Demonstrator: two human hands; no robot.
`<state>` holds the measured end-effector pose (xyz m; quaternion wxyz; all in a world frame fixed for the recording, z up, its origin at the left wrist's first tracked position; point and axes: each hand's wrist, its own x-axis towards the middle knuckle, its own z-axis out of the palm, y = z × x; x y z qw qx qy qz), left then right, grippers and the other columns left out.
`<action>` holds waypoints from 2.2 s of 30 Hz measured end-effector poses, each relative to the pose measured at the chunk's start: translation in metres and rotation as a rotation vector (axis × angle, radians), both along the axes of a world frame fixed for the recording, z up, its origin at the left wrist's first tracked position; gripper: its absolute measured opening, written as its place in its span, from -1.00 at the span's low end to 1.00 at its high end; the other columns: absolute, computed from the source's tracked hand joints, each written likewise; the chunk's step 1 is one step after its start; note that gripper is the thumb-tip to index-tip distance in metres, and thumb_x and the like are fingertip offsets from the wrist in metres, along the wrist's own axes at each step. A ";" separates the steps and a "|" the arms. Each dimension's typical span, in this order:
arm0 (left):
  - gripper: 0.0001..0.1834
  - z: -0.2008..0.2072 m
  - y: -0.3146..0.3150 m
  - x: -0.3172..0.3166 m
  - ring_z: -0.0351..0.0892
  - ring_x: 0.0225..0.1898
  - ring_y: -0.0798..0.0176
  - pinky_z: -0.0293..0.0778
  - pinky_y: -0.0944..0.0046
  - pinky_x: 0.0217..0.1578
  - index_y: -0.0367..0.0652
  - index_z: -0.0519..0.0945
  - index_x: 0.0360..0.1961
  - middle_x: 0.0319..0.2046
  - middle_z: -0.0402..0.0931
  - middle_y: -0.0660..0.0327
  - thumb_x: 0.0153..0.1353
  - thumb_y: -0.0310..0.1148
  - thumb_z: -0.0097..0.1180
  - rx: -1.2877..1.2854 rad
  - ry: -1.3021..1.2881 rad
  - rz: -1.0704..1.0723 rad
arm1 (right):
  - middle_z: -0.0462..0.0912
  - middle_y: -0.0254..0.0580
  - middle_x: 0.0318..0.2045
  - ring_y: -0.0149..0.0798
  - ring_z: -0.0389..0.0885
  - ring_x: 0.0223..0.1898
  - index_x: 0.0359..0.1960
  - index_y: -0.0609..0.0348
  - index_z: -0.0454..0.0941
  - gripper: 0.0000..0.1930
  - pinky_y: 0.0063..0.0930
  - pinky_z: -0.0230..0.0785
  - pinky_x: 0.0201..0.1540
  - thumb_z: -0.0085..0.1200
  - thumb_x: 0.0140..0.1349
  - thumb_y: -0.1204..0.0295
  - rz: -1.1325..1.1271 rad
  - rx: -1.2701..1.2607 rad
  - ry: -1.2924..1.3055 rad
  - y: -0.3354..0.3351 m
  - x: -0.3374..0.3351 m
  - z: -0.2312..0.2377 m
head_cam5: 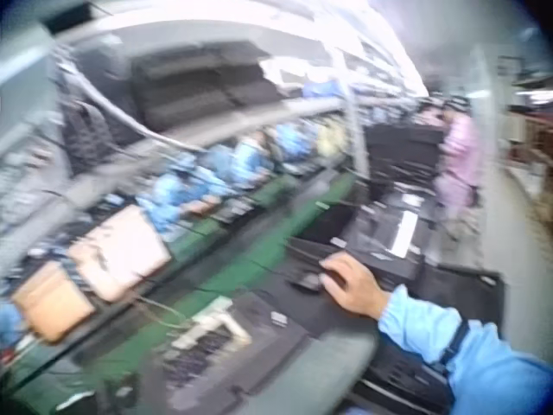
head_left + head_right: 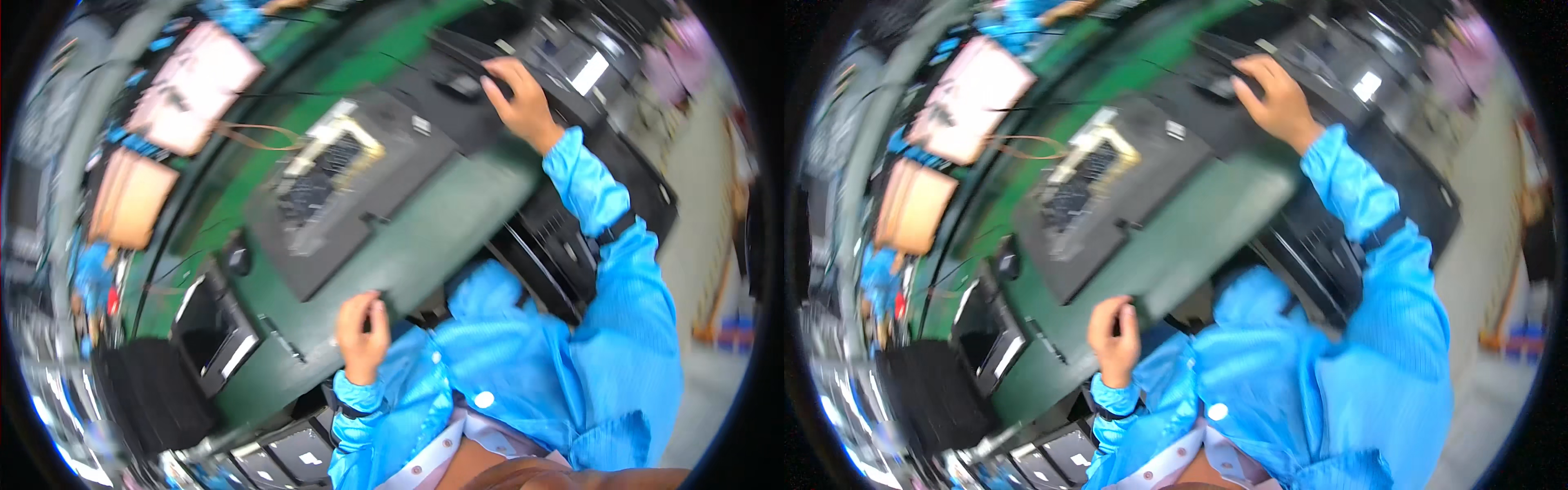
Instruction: Checking, testing, and labeling electronic tablet devices at an assembly and quality control station.
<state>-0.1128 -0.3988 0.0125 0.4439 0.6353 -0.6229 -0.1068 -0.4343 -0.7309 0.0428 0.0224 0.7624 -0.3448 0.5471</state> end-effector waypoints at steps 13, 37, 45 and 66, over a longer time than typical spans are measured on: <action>-0.88 0.001 0.001 -0.009 0.65 -0.15 0.14 0.53 0.23 -0.07 -0.35 0.66 -0.15 -0.18 0.66 0.05 0.32 -0.59 0.17 0.031 -0.033 -0.047 | 0.51 0.36 0.16 0.25 0.53 0.15 0.15 0.42 0.51 -0.04 -0.09 0.41 0.16 0.30 0.03 -0.31 -0.628 1.248 0.741 0.222 -0.228 -0.073; -0.70 0.023 0.058 -0.014 0.58 -0.09 0.37 0.50 0.31 -0.01 -0.30 0.59 0.07 -0.07 0.62 0.26 0.33 -0.49 0.27 0.152 1.078 -0.166 | 0.70 0.10 -0.26 0.13 0.66 -0.11 -0.05 0.18 0.72 -0.46 -0.15 0.45 0.02 -0.09 0.47 -0.05 -0.207 0.513 0.339 0.010 0.102 -0.009; -0.58 0.072 0.123 0.058 0.69 -0.13 0.10 0.56 0.17 -0.08 -0.54 0.71 -0.21 -0.16 0.72 -0.10 0.27 -0.24 0.37 0.429 0.375 -0.095 | 0.41 -0.52 -0.60 -0.60 0.33 -0.63 -0.23 0.09 0.53 -0.71 -0.68 0.12 -0.56 0.15 0.44 0.13 0.491 1.094 -0.250 0.036 0.109 0.027; -0.54 0.066 0.103 0.067 0.72 -0.45 0.01 0.54 0.18 -0.38 -0.48 0.72 -0.21 -0.47 0.69 -0.12 0.28 -0.14 0.34 0.599 0.168 -0.335 | 0.59 -0.08 -0.16 -0.17 0.70 -0.07 -0.11 0.26 0.45 -0.89 -0.31 0.59 0.02 0.06 0.47 0.48 1.451 1.163 -0.039 0.203 0.145 0.064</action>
